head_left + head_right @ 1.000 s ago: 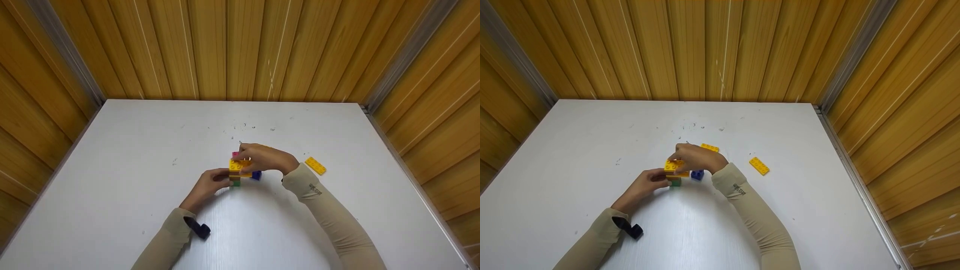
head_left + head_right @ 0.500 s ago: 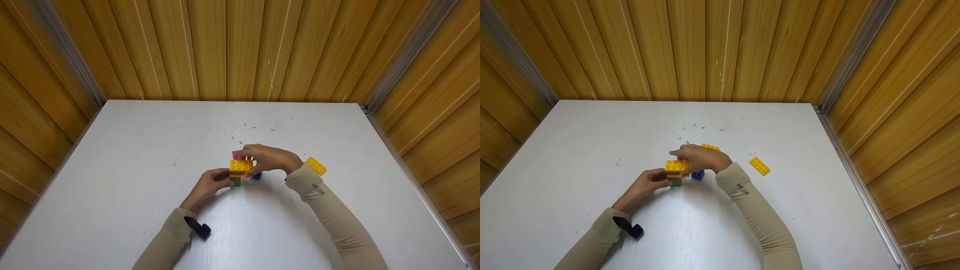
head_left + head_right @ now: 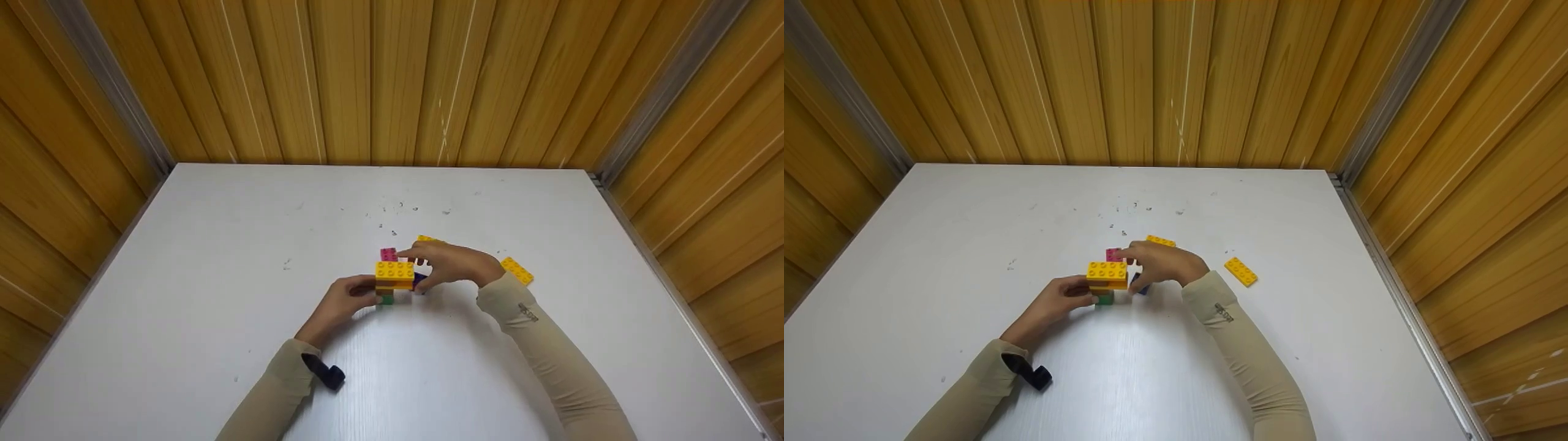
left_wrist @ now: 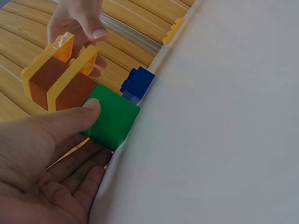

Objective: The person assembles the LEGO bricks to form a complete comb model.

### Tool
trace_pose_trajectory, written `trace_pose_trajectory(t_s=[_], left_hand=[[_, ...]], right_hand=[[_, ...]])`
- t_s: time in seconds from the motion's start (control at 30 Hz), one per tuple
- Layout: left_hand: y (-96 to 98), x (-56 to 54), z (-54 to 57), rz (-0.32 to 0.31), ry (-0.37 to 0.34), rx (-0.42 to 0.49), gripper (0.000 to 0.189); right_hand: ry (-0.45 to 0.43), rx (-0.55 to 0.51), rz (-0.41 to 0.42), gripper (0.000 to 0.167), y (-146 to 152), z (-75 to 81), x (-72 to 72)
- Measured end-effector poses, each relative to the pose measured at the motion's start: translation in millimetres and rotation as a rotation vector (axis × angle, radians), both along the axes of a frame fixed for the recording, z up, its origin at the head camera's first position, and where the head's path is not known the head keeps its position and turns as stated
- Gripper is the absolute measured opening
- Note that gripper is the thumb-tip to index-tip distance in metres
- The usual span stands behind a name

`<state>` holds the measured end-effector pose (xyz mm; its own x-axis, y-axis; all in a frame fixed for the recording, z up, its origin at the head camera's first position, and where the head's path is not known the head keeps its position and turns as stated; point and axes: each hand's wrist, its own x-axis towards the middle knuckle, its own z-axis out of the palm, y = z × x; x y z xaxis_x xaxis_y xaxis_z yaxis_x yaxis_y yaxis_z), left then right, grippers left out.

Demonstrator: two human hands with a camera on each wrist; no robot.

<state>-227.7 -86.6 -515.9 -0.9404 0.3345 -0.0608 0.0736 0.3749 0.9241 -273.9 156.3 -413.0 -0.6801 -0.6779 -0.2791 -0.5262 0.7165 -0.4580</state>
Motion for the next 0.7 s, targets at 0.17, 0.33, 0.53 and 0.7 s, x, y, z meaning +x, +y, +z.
trace_pose_trajectory(t_s=[0.17, 0.33, 0.53, 0.7], left_hand=[[1.2, 1.1, 0.8, 0.020, -0.024, -0.016, 0.044], [1.7, 1.6, 1.9, 0.029, -0.044, 0.003, 0.044], [2.0, 1.4, 1.5, 0.041, -0.064, 0.010, 0.044], [1.4, 1.7, 0.3, 0.028, -0.042, 0.026, 0.045]], right_hand=[[-0.027, 0.037, -0.048, 0.072, 6, -7.7, -3.6], [-0.039, 0.056, -0.074, 0.065, 9, -15.7, -7.2], [-0.068, 0.075, -0.099, 0.055, 10, -25.2, -10.6], [-0.050, 0.073, -0.073, 0.051, 10, -28.9, -11.4]])
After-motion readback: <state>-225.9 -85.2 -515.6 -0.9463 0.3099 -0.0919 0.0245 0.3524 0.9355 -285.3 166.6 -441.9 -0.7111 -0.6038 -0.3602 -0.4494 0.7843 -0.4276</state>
